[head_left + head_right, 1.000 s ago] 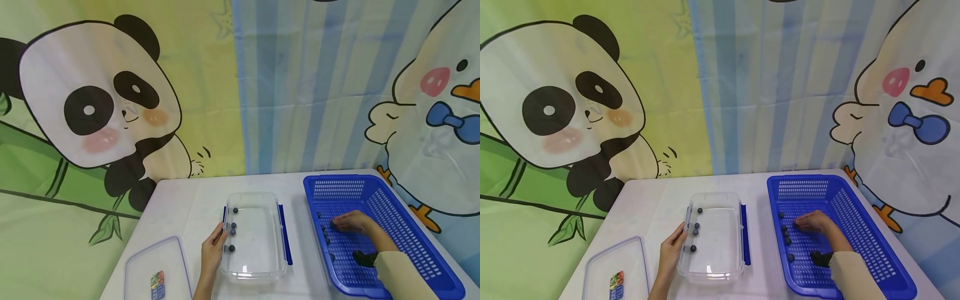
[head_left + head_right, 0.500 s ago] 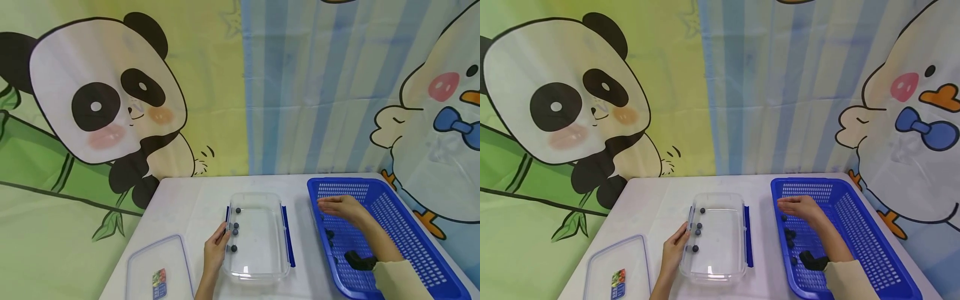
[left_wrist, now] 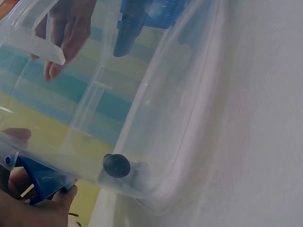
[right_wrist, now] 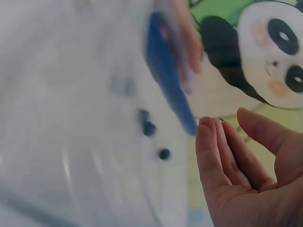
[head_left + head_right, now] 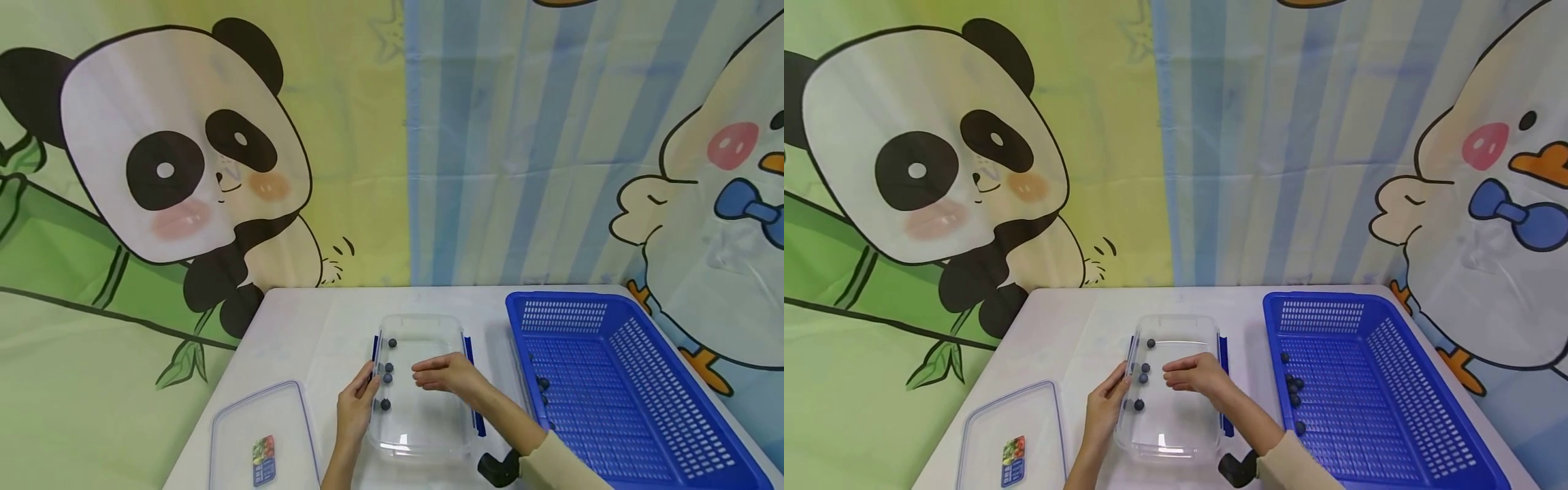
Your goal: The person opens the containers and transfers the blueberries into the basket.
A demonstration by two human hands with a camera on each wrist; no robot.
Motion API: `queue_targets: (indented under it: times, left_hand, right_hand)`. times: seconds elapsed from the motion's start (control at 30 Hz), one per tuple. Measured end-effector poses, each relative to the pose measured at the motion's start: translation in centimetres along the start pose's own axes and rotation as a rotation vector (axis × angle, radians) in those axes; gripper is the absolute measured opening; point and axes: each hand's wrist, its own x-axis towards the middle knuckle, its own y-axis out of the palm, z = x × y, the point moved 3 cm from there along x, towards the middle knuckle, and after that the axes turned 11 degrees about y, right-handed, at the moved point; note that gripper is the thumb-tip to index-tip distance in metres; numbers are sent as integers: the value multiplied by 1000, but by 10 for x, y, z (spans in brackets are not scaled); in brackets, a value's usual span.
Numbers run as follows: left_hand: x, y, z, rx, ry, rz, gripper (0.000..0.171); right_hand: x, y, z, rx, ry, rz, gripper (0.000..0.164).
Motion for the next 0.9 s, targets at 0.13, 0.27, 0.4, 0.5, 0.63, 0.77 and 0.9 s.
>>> queue_targets:
  times: [0.13,0.27,0.4,0.5,0.63,0.77,0.9]
  left_hand:
    - [-1,1,-3,-4,14,7,41]
    - [0,1,11,1,8,2,40]
    - [1,2,22,24,3,-9,41]
    - [1,1,22,15,10,-15,41]
    - [0,0,5,-2,4,-5,40]
    - [1,0,6,-8,-2,-10,39]
    - [3,0,17,-11,3,-19,40]
  right_hand:
    - [21,27,-12,24,4,-19,27]
    - [37,43,-23,22,23,-91,23]
    - [44,52,-34,-34,70,-165,17]
    - [46,55,-39,-95,87,-202,13]
    - [49,56,-42,-192,90,-240,12]
    - [52,57,-44,-255,91,-251,14]
    - [54,59,-46,-269,96,-240,15]
